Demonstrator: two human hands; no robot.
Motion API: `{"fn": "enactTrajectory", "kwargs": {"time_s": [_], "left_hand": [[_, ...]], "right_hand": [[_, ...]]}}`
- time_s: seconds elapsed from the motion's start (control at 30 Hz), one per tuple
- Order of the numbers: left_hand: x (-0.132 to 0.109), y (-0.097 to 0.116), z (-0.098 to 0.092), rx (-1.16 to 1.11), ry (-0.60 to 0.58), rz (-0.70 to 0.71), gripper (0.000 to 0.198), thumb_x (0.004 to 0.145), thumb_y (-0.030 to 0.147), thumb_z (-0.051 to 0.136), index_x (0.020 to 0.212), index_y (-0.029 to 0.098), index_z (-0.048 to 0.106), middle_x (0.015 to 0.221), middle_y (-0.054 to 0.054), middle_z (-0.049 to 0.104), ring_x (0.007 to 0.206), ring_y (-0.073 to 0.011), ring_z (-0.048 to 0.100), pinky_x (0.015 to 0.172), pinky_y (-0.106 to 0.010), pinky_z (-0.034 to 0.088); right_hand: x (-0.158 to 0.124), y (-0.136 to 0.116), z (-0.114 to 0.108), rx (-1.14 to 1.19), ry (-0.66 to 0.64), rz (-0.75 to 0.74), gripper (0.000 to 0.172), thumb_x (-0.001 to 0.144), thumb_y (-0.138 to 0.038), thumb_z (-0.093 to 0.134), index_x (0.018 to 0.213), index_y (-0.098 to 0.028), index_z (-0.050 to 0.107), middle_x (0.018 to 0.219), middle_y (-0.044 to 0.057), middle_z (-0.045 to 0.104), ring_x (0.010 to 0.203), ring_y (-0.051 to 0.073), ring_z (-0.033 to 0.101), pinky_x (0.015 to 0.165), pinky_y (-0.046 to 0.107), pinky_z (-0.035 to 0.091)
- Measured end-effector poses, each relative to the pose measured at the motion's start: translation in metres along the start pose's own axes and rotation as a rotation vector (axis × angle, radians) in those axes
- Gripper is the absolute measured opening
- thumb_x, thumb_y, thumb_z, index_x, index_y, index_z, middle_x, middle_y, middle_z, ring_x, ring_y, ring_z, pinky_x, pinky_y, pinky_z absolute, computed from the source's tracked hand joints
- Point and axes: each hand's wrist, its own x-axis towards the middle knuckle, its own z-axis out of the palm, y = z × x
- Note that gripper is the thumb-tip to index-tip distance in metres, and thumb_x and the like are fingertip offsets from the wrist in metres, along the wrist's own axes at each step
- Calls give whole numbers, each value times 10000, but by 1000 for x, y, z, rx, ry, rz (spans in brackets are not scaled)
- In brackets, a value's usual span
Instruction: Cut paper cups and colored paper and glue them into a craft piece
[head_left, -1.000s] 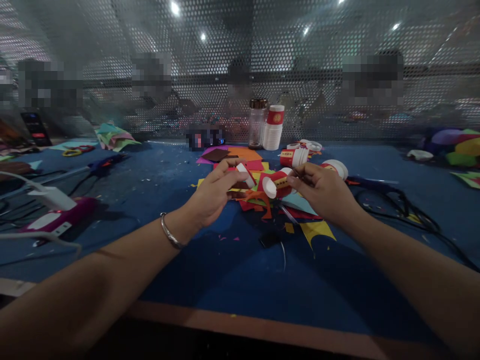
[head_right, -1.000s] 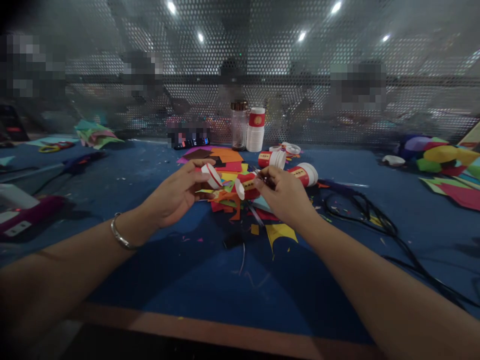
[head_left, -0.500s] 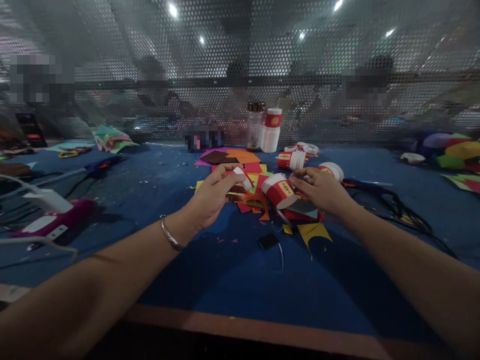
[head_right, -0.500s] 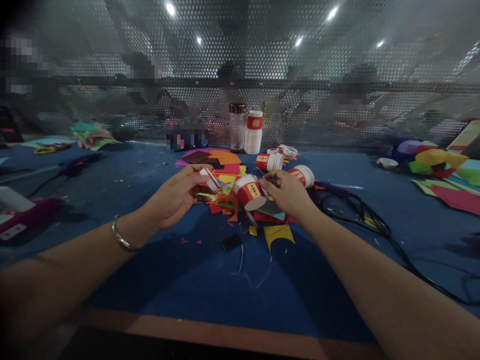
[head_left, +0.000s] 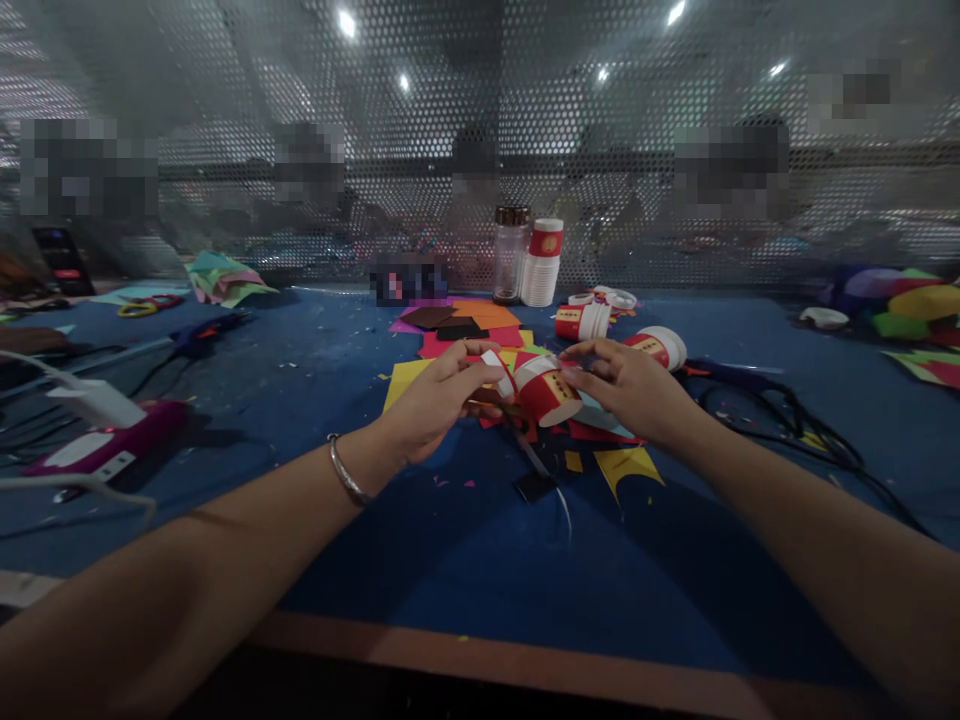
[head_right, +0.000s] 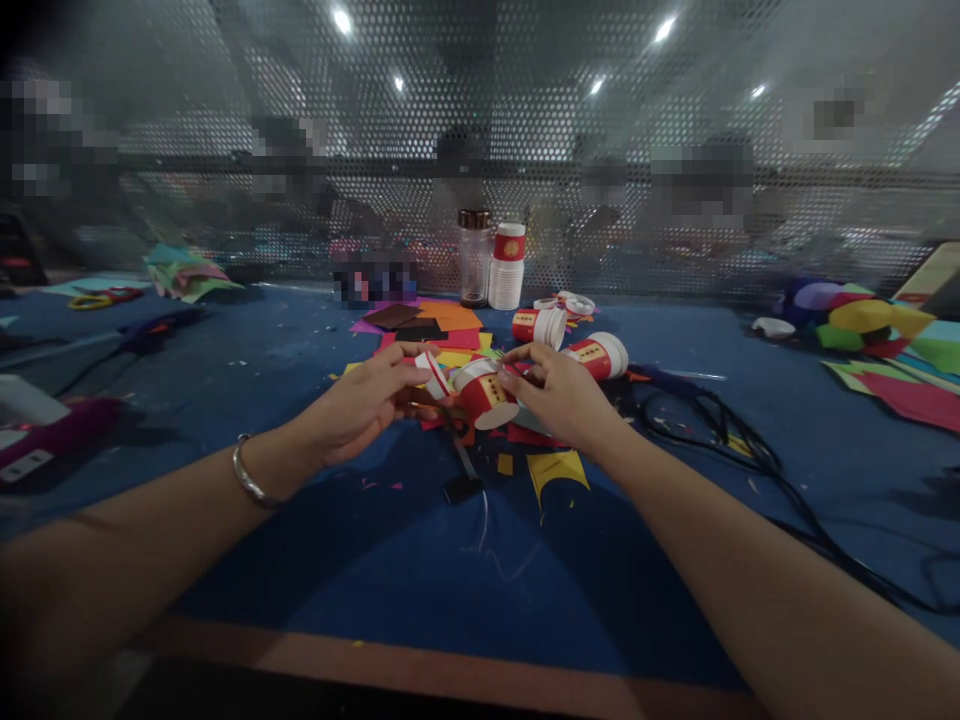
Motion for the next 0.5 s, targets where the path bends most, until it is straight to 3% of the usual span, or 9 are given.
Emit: {"fn": "enactTrajectory", "kwargs": {"time_s": [0.13, 0.27, 0.33, 0.5], "left_hand": [[0, -1, 2, -47, -7, 5, 221, 846, 151, 621, 1057, 171, 561, 820, -36, 689, 751, -148, 674, 742, -294, 516], [2, -4, 3, -80, -4, 24, 243, 816, 139, 662, 1047, 156, 589, 894, -56, 695, 812, -154, 665, 781, -303, 508], [3, -5, 3, -95, -11, 22, 249, 814, 136, 668, 1051, 155, 594, 893, -53, 693, 809, -150, 658, 806, -313, 505], [6, -6, 3, -180, -40, 26, 235, 809, 114, 663, 1027, 162, 589, 914, -46, 699, 815, -138, 668, 853, -307, 501]], "right_hand": [[-4, -4, -1, 71, -53, -45, 313, 873, -424, 625, 1082, -191, 620, 698, 12, 668, 659, 192, 622, 591, 309, 432], [-6, -5, -1, 55, -68, -73, 420, 882, -462, 617, 1195, -183, 578, 592, -47, 557, 562, 167, 542, 541, 296, 389], [-6, -3, 1, 24, -77, -64, 447, 885, -461, 614, 1232, -184, 561, 616, -35, 584, 583, 179, 556, 553, 304, 395], [-2, -3, -2, 78, -64, -12, 284, 827, -417, 675, 990, -196, 600, 702, 16, 671, 663, 199, 618, 609, 317, 445]]}}
